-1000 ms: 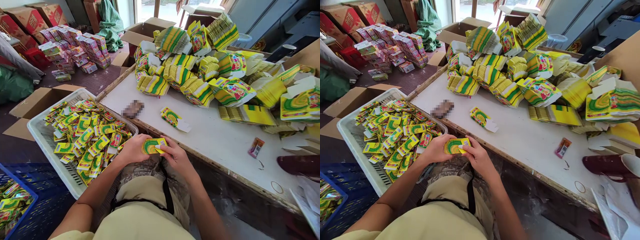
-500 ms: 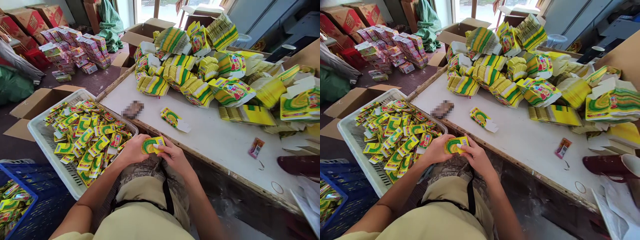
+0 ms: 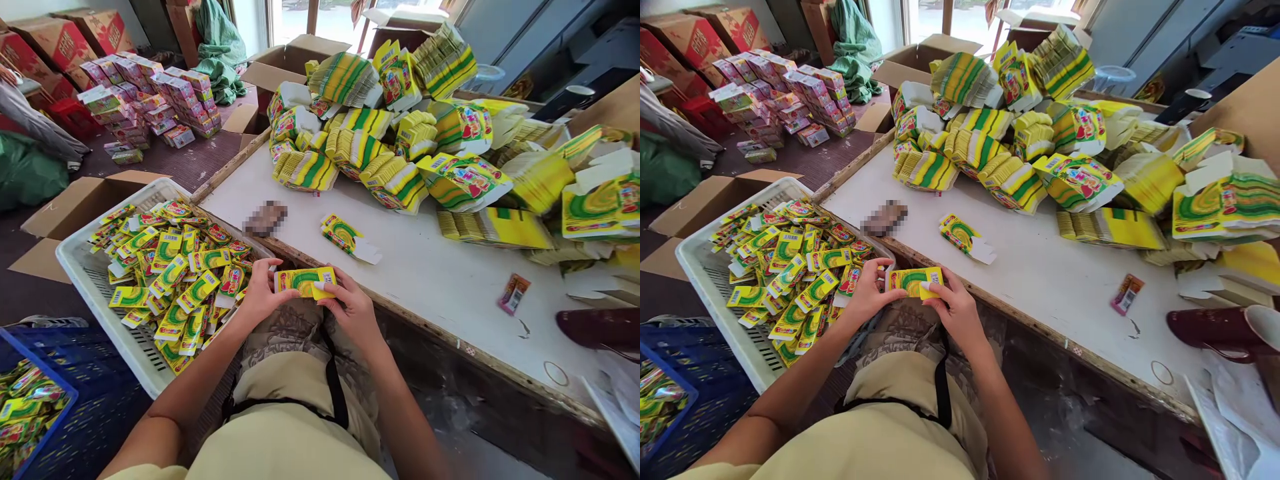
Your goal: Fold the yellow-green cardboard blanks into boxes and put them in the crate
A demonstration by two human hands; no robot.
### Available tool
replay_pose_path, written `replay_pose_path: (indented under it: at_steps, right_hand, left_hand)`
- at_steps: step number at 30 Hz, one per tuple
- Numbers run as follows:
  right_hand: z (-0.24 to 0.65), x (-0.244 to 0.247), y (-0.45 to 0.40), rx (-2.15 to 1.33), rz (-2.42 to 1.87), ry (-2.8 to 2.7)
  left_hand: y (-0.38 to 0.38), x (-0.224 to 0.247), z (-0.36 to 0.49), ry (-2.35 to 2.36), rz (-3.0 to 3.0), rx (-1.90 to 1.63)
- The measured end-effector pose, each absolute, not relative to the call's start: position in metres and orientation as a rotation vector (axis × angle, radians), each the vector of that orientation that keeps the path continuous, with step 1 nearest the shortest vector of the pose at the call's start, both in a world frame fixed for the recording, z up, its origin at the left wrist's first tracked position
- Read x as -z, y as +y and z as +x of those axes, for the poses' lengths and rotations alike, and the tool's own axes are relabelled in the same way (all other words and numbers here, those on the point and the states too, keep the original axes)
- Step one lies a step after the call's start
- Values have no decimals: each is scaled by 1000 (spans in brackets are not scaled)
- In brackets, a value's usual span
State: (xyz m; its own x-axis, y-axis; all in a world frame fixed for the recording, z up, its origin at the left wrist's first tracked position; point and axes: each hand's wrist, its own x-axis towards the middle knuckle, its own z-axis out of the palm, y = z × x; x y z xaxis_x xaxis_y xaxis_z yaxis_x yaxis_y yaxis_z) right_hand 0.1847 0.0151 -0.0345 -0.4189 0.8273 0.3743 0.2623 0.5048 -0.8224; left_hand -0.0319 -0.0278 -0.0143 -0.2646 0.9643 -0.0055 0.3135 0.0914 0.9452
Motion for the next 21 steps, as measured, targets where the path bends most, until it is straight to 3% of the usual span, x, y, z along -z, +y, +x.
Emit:
replay_pose_path:
  at_steps: [7,21]
  right_hand:
    - [182,40,13,-753,-892,-2021]
    - [174,38,15,-921,-1022,-1860]
  left_hand:
    - [-27,17,-25,1360,700,-1271]
    - [-28,15,-18,1337,740,-1249]
